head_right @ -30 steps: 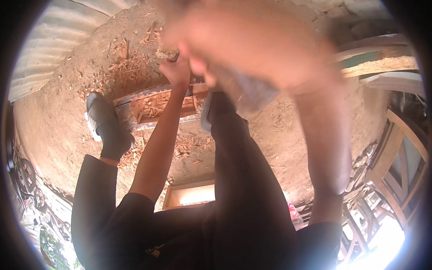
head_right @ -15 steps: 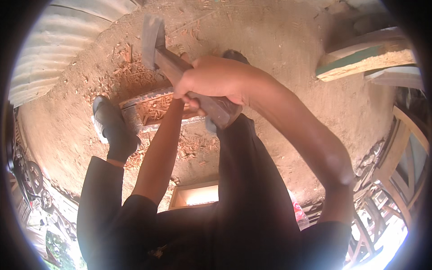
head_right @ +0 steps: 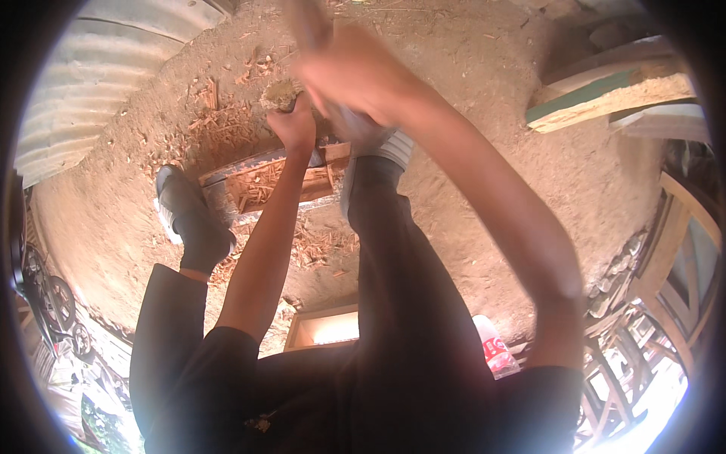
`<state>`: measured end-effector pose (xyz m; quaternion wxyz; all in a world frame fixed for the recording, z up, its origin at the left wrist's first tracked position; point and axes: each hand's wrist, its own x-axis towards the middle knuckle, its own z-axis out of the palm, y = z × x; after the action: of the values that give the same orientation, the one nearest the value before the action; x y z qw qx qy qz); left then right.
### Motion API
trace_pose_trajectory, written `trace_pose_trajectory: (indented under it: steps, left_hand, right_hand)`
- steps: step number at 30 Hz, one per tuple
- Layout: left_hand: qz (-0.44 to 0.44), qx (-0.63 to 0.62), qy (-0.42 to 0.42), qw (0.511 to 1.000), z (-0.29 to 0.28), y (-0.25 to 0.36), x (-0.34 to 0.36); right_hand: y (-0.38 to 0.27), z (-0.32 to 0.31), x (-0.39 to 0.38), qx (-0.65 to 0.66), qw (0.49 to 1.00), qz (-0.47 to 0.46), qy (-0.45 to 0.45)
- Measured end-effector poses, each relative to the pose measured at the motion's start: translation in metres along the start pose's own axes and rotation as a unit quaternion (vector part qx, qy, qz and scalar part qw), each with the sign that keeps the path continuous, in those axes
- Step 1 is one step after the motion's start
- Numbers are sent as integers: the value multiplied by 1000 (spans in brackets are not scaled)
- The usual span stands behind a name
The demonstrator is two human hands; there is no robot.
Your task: The person sits on the ground and uses a chisel and mallet to carve a rectangular recess into a piece of wood. They repeatedly strike the chisel to remove wood chips and clear the debris from the cavity.
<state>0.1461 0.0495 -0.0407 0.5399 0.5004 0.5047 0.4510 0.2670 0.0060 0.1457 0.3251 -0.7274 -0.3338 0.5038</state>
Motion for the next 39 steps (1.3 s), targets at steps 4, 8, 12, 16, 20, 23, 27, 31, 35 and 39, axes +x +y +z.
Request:
trace_pose_trajectory:
  steps: [4, 8, 12, 16, 20, 23, 27, 31, 35, 39]
  left_hand:
    - [1, 58, -13, 998, -2, 0, 0]
    - [-39, -25, -53, 998, -4, -5, 5]
    - [-123, -33, -158, 979, -23, 13, -3]
    - [176, 319, -137, 921, -93, 17, -62]
    - [-27, 5, -172, 985, -106, 22, -84]
    - [-170, -217, -143, 950, -87, 47, -61]
    - [-132, -138, -100, 977, -63, 45, -37]
    - [-141, -114, -87, 980, -45, 31, -20]
    - [-154, -125, -29, 980, -20, 17, -9]
    - [-57, -71, -50, 995, -11, 2, -1]
  right_hand:
    - [19, 20, -13, 137, 963, 166, -164]
    - [40, 19, -24, 227, 963, 104, -103]
    - [66, 9, -35, 270, 956, 114, -12]
    - [83, 4, -42, 263, 952, 154, 8]
    - [123, 10, -52, 317, 930, 183, 25]
    - [136, 16, -59, 355, 916, 185, 38]
    - [133, 22, -56, 367, 910, 185, 44]
    - [132, 20, -56, 353, 916, 187, 31]
    - [133, 16, -56, 354, 914, 196, 35]
    - [120, 14, -58, 339, 918, 201, 43]
